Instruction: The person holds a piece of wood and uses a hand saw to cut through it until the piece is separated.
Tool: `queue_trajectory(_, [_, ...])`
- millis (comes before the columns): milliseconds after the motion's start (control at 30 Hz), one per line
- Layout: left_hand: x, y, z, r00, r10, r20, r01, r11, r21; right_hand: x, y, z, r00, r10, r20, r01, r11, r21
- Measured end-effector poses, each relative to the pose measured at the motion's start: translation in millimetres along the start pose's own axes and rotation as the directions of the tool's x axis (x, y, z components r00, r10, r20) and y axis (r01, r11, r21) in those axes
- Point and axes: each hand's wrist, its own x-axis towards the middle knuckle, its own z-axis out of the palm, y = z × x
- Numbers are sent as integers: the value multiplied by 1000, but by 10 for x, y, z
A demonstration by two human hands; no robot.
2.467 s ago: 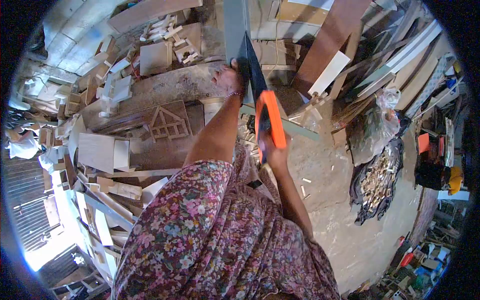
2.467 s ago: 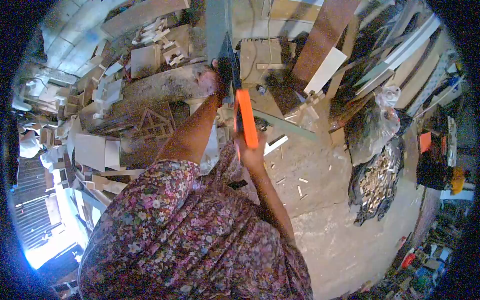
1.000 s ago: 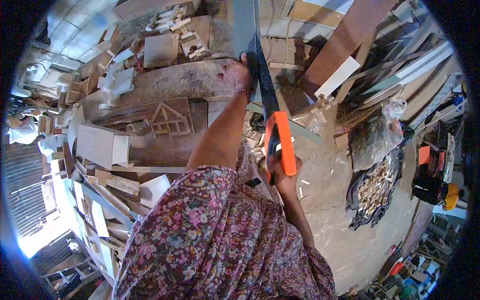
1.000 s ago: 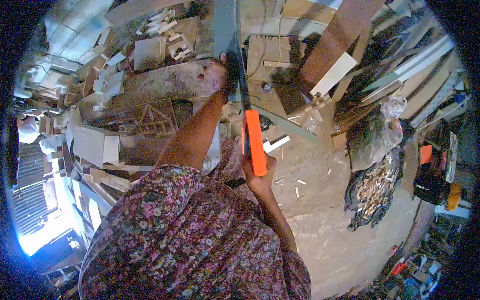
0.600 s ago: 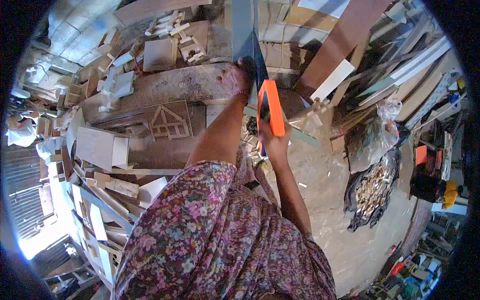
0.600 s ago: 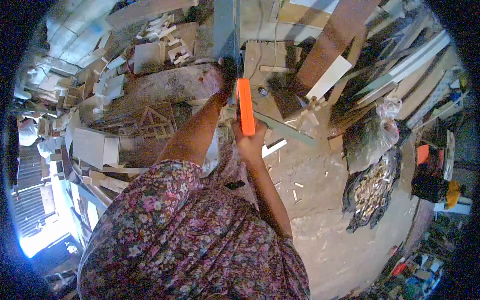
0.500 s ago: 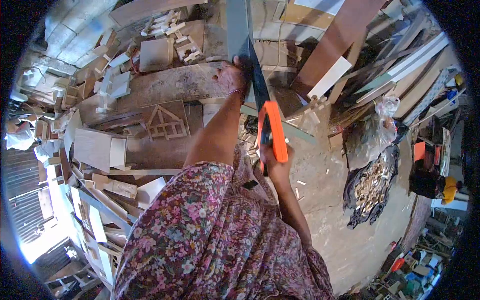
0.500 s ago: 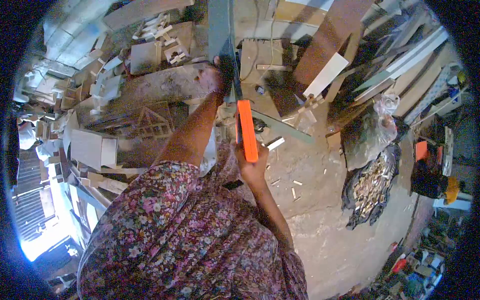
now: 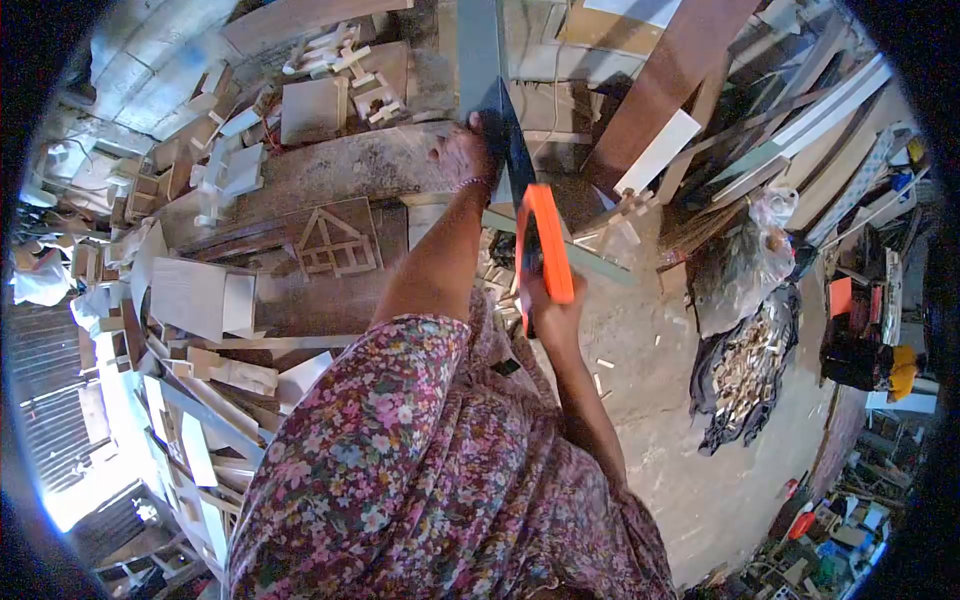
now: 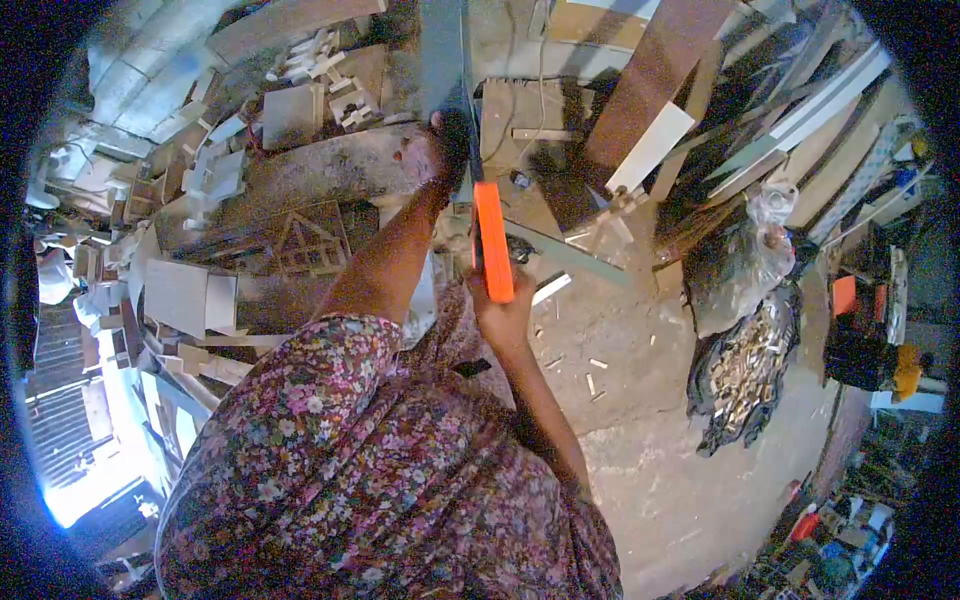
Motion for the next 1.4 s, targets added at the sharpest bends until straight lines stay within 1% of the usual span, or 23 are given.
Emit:
queue_trajectory(67, [4, -5, 38, 999, 7, 45, -7, 1000, 7, -193, 23, -85, 999, -38, -19, 40, 989, 144])
queue_trajectory(100, [25, -26, 43, 997, 16, 81, -18, 1000, 18, -146, 75, -47, 999, -36, -14, 38, 989, 145])
queue_trajectory(167, [21, -77, 79, 999, 30, 45, -31, 999, 22, 0, 207, 73, 987, -156, -38, 156, 988, -2])
queue_trajectory(200, [44, -73, 97, 999, 48, -1, -48, 999, 14, 77, 112, 120, 972, -237, 13, 237, 971, -36])
queue_trajectory(300, [140, -66, 150, 1000, -10, -6, 10, 1000, -9, 128, 124, 173, 962, -271, 21, 271, 962, -26])
queue_trajectory(333, [154, -102, 165, 999, 23, 23, -22, 1000, -19, 142, 107, 96, 989, -139, 54, 136, 989, 54])
queue_trajectory(367, [169, -132, 197, 999, 28, 31, -28, 999, -18, 146, 86, 27, 990, -134, 46, 131, 990, 53])
queue_trajectory(433, [191, -130, 297, 1000, 7, 31, -8, 999, 37, 173, 15, -121, 1000, 16, 1, -16, 986, 167])
queue_trajectory(467, [184, -117, 348, 999, 10, 30, -11, 999, 31, 203, 77, -198, 997, 27, 68, -37, 988, 150])
queue_trajectory(533, [160, -114, 357, 990, 57, -130, -42, 993, 115, 217, 160, -192, 998, 5, 61, -14, 988, 152])
queue_trajectory(700, [154, -122, 317, 980, 126, -155, -102, 983, 154, 267, 458, -291, 993, -101, 68, 84, 972, 219])
queue_trajectory(767, [132, -111, 283, 973, 137, -185, -108, 981, 160, 234, 353, -270, 997, -3, 79, -25, 936, 351])
queue_trajectory(833, [134, -137, 203, 978, 181, -108, -162, 973, 163, 210, 323, -235, 994, -73, 83, 39, 932, 361])
queue_trajectory(900, [166, -187, 165, 980, 177, -94, -161, 975, 155, 150, 264, -185, 997, 1, 78, -33, 910, 414])
queue_trajectory(933, [151, -231, 152, 983, 170, -68, -159, 976, 147, 114, 206, -150, 999, -1, 34, -7, 972, 234])
queue_trajectory(967, [146, -250, 148, 984, 167, -68, -155, 976, 152, 76, 184, -94, 999, -17, 46, 6, 976, 219])
queue_trajectory(1033, [97, -194, 25, 992, 115, -46, -107, 984, 145, 80, 301, 20, 968, -251, 15, 248, 963, 105])
queue_trajectory(1167, [-27, -221, 109, 981, 165, -99, -147, 975, 165, 108, 434, 72, 988, -145, 57, 134, 977, 169])
queue_trajectory(1233, [-78, -178, 66, 986, 141, -89, -125, 977, 173, 120, 446, 78, 940, -339, 28, 337, 940, 51])
queue_trajectory(1267, [-82, -158, 39, 986, 140, -88, -123, 977, 175, 113, 439, 69, 941, -337, 30, 336, 941, 51])
queue_trajectory(1333, [-71, -131, 25, 994, 87, -65, -77, 986, 146, 85, 365, 41, 992, -124, 26, 113, 961, 252])
queue_trajectory(1367, [54, -263, 330, 994, 87, -62, -77, 986, 149, 82, 417, 32, 992, -120, 26, 110, 961, 252])
queue_trajectory(1400, [271, -523, 890, 982, 151, -112, -78, 872, 484, 79, 514, 22, 982, -189, 23, 181, 963, 201])
